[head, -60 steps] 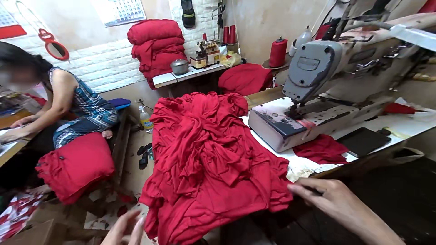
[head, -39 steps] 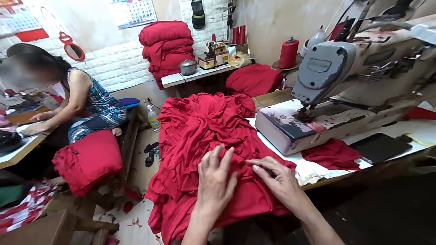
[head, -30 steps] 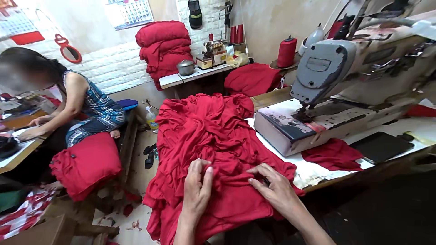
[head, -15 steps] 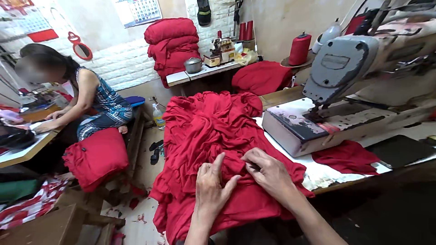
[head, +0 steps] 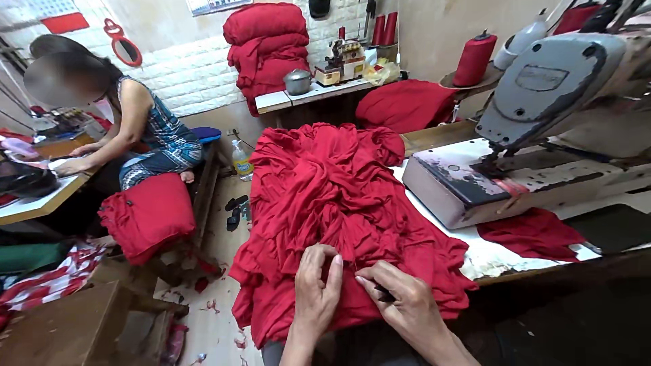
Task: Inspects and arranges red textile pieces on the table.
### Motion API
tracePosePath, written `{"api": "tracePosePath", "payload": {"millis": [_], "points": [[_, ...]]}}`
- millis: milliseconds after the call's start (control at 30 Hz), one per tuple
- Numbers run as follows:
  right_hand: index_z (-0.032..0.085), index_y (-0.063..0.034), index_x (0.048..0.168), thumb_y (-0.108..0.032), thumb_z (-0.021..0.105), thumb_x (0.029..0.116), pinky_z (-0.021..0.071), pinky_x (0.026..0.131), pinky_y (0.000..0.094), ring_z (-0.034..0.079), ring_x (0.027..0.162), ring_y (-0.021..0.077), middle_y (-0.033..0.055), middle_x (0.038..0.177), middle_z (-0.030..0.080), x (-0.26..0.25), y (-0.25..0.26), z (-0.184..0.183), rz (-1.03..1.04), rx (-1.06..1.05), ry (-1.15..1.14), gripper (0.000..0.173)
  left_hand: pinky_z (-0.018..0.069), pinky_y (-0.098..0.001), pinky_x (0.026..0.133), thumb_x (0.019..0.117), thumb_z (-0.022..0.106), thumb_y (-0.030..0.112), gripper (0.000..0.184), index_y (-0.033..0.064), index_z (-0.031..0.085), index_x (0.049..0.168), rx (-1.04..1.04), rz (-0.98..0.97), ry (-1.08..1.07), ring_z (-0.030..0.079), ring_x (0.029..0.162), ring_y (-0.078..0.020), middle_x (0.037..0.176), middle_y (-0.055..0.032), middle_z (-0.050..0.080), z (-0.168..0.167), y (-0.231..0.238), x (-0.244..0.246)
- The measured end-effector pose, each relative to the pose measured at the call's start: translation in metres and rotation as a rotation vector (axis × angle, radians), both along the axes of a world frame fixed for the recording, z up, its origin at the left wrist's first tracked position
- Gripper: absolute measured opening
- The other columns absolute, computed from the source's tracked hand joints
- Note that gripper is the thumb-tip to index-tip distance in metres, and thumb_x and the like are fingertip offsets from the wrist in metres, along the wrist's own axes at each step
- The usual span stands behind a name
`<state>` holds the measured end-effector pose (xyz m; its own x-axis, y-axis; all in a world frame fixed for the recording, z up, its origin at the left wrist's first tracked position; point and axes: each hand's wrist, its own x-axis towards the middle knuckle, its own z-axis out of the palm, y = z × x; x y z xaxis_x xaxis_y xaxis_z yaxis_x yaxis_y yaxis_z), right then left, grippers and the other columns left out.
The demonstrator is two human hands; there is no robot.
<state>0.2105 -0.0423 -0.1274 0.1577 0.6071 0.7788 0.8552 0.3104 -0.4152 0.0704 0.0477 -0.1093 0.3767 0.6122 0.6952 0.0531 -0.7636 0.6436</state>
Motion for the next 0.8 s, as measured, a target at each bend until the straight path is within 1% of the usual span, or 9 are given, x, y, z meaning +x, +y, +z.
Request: {"api": "tracePosePath", "payload": {"millis": [67, 133, 233, 367, 467, 533, 567, 667, 800], "points": [[0.075, -0.0102, 0.091, -0.018, 0.061, 0.0954, 0.0488, 0.056, 0.0197, 0.061, 0.064, 0.0077, 0.002, 0.076, 0.065, -0.004, -0.001, 0.0, -0.005, 0.017, 0.012, 0.017, 0.0484, -0.0281, 0.091, 0.1001, 0.055, 0.015, 0.03, -0.0011, 0.073, 0.082, -0.025, 0.004, -0.004, 0.062, 0.096, -0.0146, 0.088, -0.0082, 0.067, 0.003, -0.003, 0.002], [0.074, -0.0106, 0.091, -0.018, 0.061, 0.0945, 0.0489, 0.055, 0.0218, 0.06, 0.063, 0.0092, 0.0025, 0.075, 0.064, -0.007, -0.001, 0.0, -0.004, 0.034, 0.005, 0.016, 0.0482, -0.034, 0.09, 0.097, 0.062, 0.023, 0.03, 0.0048, 0.074, 0.077, -0.03, 0.075, 0.065, 0.063, 0.095, -0.0172, 0.085, -0.0049, 0.068, 0.005, -0.007, 0.006], [0.076, -0.0111, 0.089, -0.016, 0.061, 0.092, 0.0489, 0.054, 0.0226, 0.061, 0.062, 0.0103, 0.0024, 0.072, 0.064, -0.008, -0.001, -0.005, 0.01, 0.047, -0.036, 0.016, 0.0483, -0.0362, 0.088, 0.0911, 0.069, 0.021, 0.019, 0.0083, 0.074, 0.079, -0.029, 0.135, 0.154, 0.064, 0.096, -0.0185, 0.087, -0.0029, 0.069, 0.008, -0.01, 0.009], [0.076, -0.0136, 0.091, -0.021, 0.064, 0.0922, 0.0534, 0.058, 0.0238, 0.066, 0.067, 0.009, -0.0004, 0.079, 0.071, 0.0, -0.007, -0.001, 0.071, -0.079, -0.035, 0.014, 0.0482, -0.0351, 0.091, 0.0907, 0.067, 0.016, 0.016, 0.0071, 0.075, 0.081, -0.024, 0.126, 0.162, 0.065, 0.098, -0.0182, 0.09, -0.0039, 0.071, 0.007, -0.012, 0.005], [0.072, -0.0094, 0.105, -0.033, 0.07, 0.0885, 0.0558, 0.059, 0.0338, 0.067, 0.068, 0.0146, 0.0028, 0.085, 0.071, 0.008, -0.014, 0.011, 0.072, -0.238, 0.031, 0.029, 0.0483, -0.0304, 0.093, 0.0906, 0.065, 0.013, 0.016, 0.0053, 0.076, 0.084, -0.06, 0.084, 0.098, 0.064, 0.101, -0.0163, 0.094, -0.0056, 0.072, 0.005, -0.014, -0.003], [0.067, -0.0048, 0.115, -0.041, 0.065, 0.0946, 0.0581, 0.069, 0.0365, 0.07, 0.081, 0.0192, 0.0085, 0.096, 0.073, 0.012, -0.016, 0.016, 0.064, -0.266, 0.035, 0.041, 0.0477, -0.0287, 0.095, 0.0904, 0.064, 0.01, 0.016, 0.0026, 0.076, 0.084, -0.099, 0.052, 0.043, 0.064, 0.104, -0.0159, 0.097, -0.008, 0.073, 0.003, -0.015, -0.008], [0.066, -0.0042, 0.116, -0.041, 0.06, 0.0987, 0.0579, 0.072, 0.0345, 0.07, 0.084, 0.0191, 0.0093, 0.097, 0.072, 0.012, -0.015, 0.017, 0.046, -0.248, 0.023, 0.041, 0.0476, -0.0282, 0.097, 0.0897, 0.064, 0.009, 0.015, 0.0019, 0.076, 0.084, -0.111, 0.05, 0.029, 0.064, 0.105, -0.0157, 0.098, -0.0088, 0.073, 0.003, -0.016, -0.009], [0.068, -0.0041, 0.11, -0.032, 0.056, 0.1017, 0.0561, 0.08, 0.0293, 0.07, 0.088, 0.0199, 0.0105, 0.097, 0.072, 0.009, -0.007, 0.019, -0.014, -0.131, -0.056, 0.032, 0.0486, -0.0281, 0.099, 0.0873, 0.064, 0.007, 0.014, 0.0012, 0.075, 0.082, -0.125, 0.04, 0.002, 0.064, 0.108, -0.0167, 0.099, -0.0103, 0.072, 0.003, -0.016, -0.01], [0.075, -0.0072, 0.103, -0.024, 0.063, 0.0969, 0.0558, 0.072, 0.0347, 0.069, 0.082, 0.0245, 0.01, 0.089, 0.071, 0.009, 0.004, 0.015, -0.05, -0.008, -0.171, 0.022, 0.0482, -0.0243, 0.09, 0.0866, 0.063, 0.008, 0.014, 0.0026, 0.075, 0.082, -0.158, 0.034, -0.025, 0.062, 0.098, -0.0111, 0.091, -0.0038, 0.071, 0.003, -0.016, -0.009]]}}
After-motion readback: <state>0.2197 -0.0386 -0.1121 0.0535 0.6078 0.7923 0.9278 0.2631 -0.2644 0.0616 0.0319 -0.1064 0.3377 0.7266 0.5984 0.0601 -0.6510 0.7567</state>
